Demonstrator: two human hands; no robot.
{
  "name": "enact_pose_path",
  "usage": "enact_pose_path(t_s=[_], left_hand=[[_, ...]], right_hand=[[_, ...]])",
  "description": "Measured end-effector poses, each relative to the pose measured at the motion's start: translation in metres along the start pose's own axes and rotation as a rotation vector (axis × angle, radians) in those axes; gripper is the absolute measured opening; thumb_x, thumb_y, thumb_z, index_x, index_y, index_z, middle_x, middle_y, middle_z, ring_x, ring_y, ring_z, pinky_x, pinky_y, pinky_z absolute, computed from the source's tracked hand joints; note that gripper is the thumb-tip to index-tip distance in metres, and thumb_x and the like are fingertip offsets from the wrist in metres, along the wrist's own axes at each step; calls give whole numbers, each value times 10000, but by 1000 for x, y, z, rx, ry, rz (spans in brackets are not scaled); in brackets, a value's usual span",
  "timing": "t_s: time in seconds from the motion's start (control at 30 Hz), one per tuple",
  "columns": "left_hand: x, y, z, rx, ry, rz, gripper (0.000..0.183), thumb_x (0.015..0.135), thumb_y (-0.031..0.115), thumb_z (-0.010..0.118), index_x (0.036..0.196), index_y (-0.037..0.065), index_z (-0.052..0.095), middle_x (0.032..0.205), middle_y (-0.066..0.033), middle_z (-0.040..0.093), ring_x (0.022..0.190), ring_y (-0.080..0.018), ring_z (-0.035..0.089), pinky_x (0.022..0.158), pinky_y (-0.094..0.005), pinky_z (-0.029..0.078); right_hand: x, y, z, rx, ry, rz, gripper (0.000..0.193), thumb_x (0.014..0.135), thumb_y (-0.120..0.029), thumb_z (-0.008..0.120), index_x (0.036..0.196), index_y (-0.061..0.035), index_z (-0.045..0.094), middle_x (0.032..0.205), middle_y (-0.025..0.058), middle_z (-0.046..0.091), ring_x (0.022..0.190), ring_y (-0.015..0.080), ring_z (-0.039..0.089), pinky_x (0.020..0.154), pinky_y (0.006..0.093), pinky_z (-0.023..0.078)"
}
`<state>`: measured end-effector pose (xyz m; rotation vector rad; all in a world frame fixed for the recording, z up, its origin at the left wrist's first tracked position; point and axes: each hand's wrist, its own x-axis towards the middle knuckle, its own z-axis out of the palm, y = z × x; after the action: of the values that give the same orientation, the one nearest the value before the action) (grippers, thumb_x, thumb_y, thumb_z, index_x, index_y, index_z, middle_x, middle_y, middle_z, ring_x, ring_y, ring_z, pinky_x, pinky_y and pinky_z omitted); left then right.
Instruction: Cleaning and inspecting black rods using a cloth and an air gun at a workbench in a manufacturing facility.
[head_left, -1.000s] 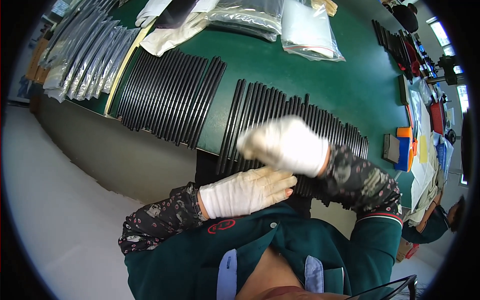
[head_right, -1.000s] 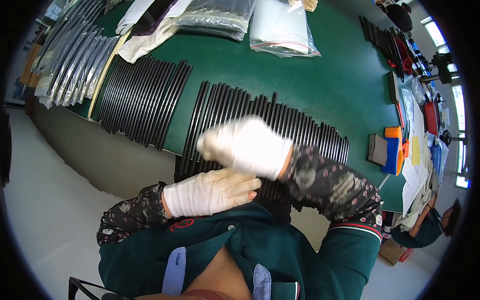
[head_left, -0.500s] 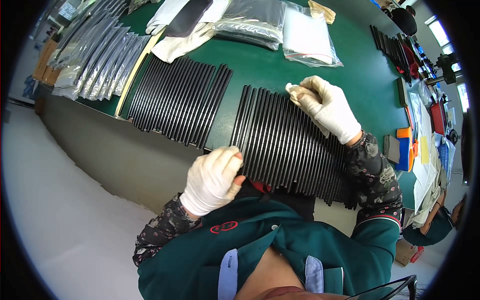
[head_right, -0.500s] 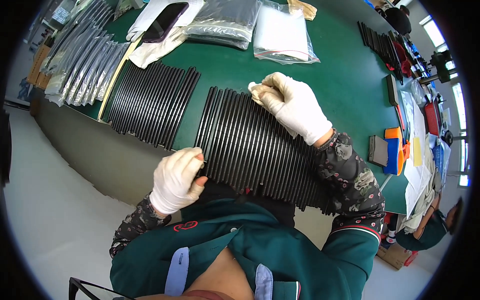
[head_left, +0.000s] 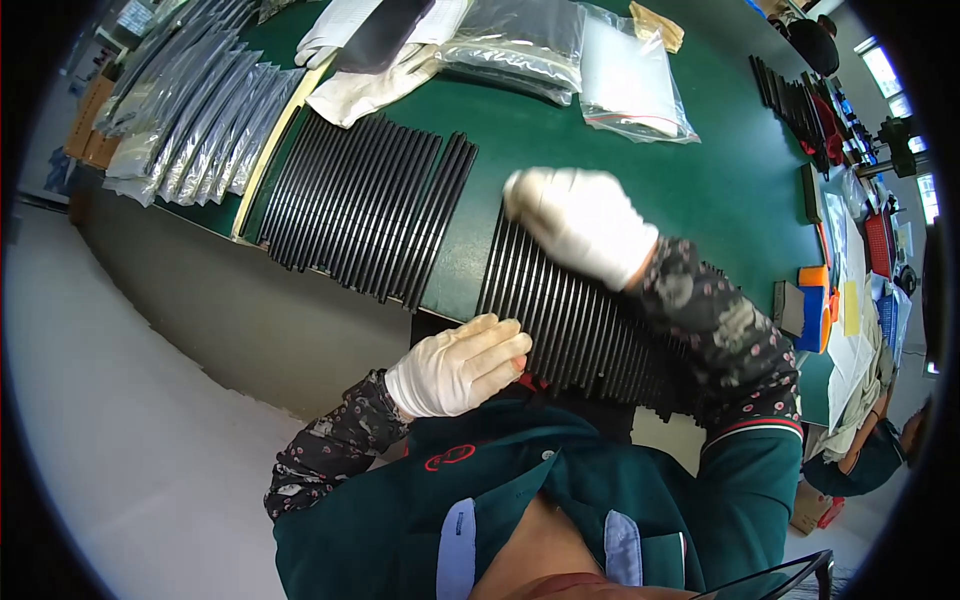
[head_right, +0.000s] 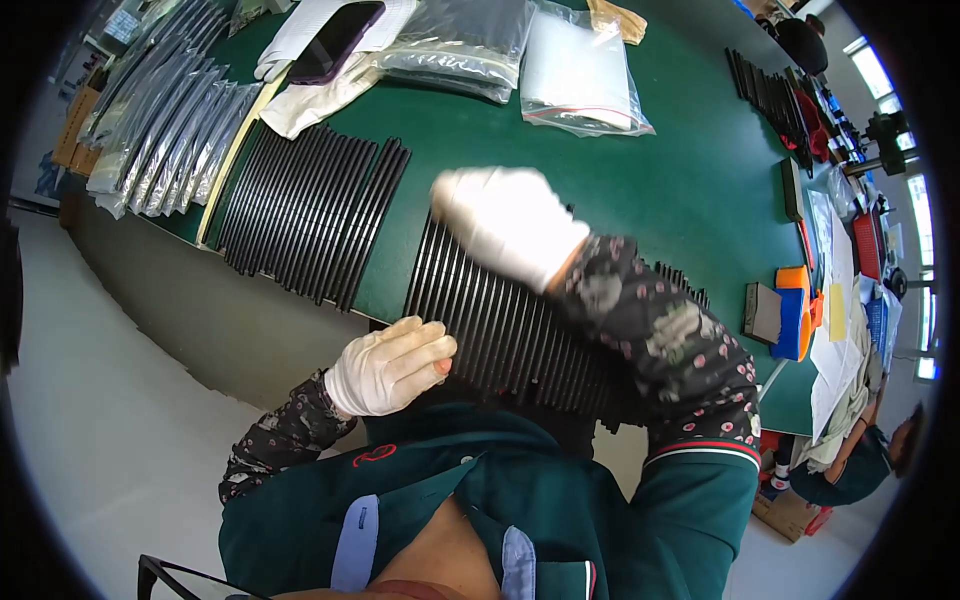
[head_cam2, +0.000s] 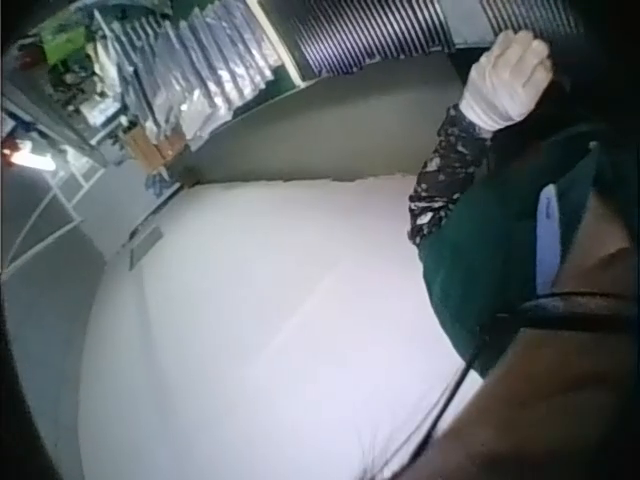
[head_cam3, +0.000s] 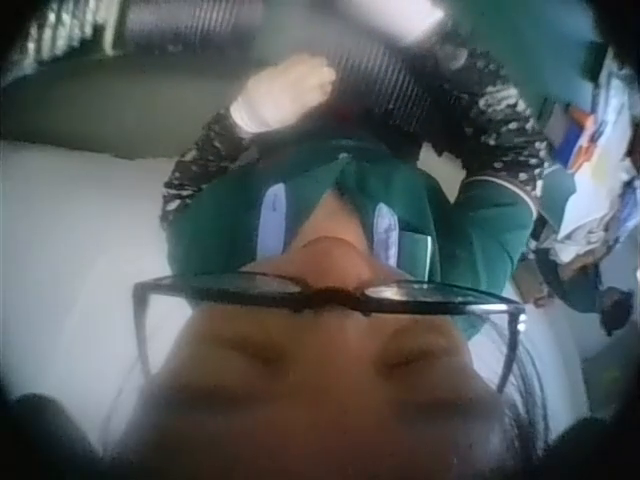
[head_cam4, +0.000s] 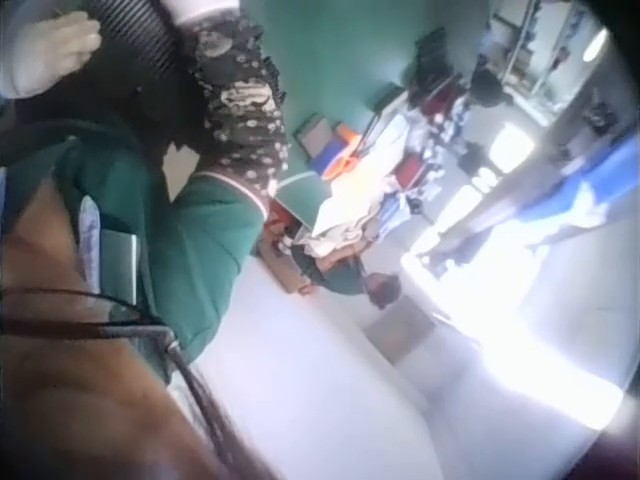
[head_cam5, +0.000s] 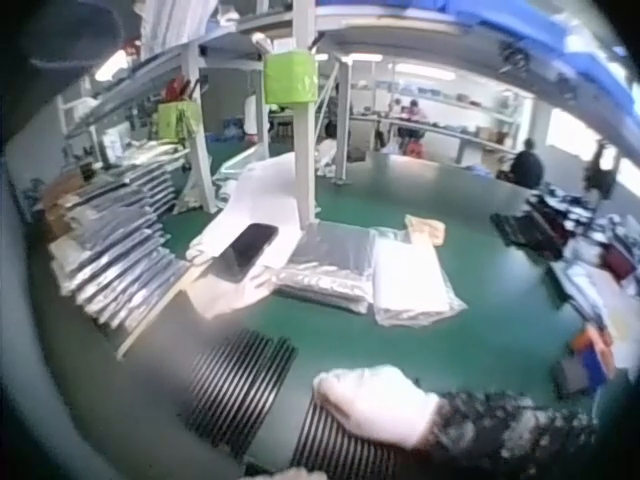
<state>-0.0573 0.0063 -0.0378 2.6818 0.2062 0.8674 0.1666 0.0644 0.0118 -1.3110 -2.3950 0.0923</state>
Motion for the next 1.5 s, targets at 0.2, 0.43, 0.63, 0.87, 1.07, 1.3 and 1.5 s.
enact_pose_path(t_s=[0.2,0.43,0.63,0.87,1.07,1.3,1.5], left_hand=[[-7,0,0,4,24,50,199,845,110,651,1023,27,616,1046,-108,660,944,-252,661,855,-373,556],[-20,4,-3,-19,-37,29,186,847,106,652,1008,20,615,1076,-114,654,971,-251,661,852,-371,556],[-11,-3,-2,-10,-8,38,183,849,97,654,1007,16,609,1063,-124,656,955,-256,661,816,-375,567],[-4,-2,-4,10,-5,106,193,854,85,651,1014,-3,588,1062,-131,650,967,-265,655,813,-370,568],[22,1,-31,3,-50,39,438,904,386,574,1149,26,524,1141,-139,624,1027,-310,633,867,-448,517],[67,15,-13,-40,-491,-48,923,582,454,827,1321,35,466,1408,-205,418,1337,-389,378,1067,-560,308],[71,19,-2,81,-467,-40,816,617,393,804,1280,27,502,1385,-191,433,1318,-368,400,1050,-526,339]], right_hand=[[-5,-6,4,34,-4,-67,94,843,-167,615,895,-91,596,733,109,624,616,266,640,530,364,512],[-11,-47,-1,184,-358,-227,68,827,-103,601,882,-80,568,675,59,588,566,225,630,514,334,520],[-3,-35,7,116,-99,-182,85,804,-79,576,885,-70,551,707,79,595,567,258,624,521,339,530],[19,10,-5,170,-82,387,248,940,-297,562,941,-51,599,801,133,675,753,305,667,691,391,529],[-24,25,-59,407,121,667,329,946,-295,572,1095,-7,622,916,110,704,843,196,675,809,295,518],[-94,51,-66,857,266,866,290,970,-201,563,1106,52,597,1015,75,655,924,103,605,856,225,481],[-96,47,-62,455,179,782,354,917,-322,595,1106,-24,629,1036,150,669,947,238,653,870,327,500]])
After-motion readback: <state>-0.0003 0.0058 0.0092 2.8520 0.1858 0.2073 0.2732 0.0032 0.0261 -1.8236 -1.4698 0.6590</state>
